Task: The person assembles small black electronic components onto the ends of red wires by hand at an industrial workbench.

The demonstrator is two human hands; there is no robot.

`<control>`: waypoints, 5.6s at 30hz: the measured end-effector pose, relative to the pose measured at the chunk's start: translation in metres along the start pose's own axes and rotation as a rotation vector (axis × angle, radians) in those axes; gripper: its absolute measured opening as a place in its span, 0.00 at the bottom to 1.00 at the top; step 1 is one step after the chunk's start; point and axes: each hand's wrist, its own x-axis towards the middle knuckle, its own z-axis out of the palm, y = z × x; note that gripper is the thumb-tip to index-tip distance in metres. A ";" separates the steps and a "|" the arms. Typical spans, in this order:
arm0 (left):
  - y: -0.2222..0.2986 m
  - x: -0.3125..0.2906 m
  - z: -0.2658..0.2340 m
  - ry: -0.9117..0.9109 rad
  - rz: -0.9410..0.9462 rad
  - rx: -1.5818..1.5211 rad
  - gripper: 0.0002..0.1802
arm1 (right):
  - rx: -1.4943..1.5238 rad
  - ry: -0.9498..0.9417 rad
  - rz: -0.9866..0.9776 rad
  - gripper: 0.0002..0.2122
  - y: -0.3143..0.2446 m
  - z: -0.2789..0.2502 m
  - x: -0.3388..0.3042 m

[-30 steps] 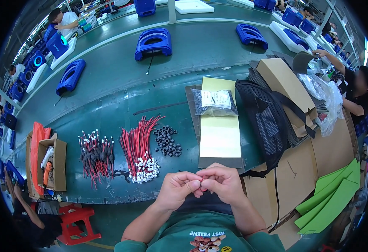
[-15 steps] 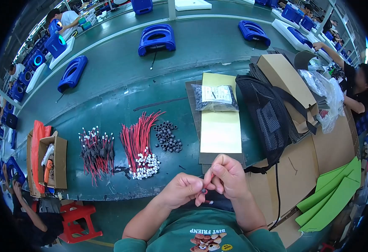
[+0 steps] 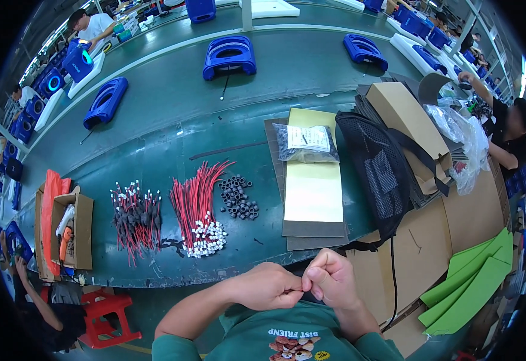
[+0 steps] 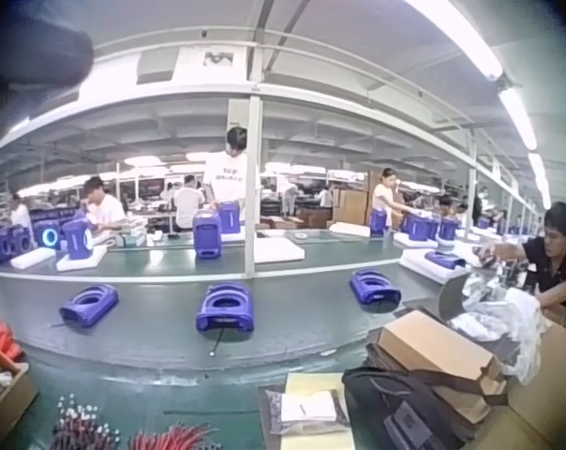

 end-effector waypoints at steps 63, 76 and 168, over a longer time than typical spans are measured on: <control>-0.071 0.055 -0.044 0.808 -0.316 -0.367 0.06 | -1.516 0.024 -0.505 0.02 0.012 -0.009 0.069; -0.072 0.054 -0.032 0.919 -0.252 -0.191 0.10 | -1.554 -0.034 -0.876 0.04 0.012 -0.014 0.051; -0.001 0.017 0.020 0.710 -0.025 -0.843 0.07 | -0.725 0.280 -0.570 0.07 -0.020 0.003 0.026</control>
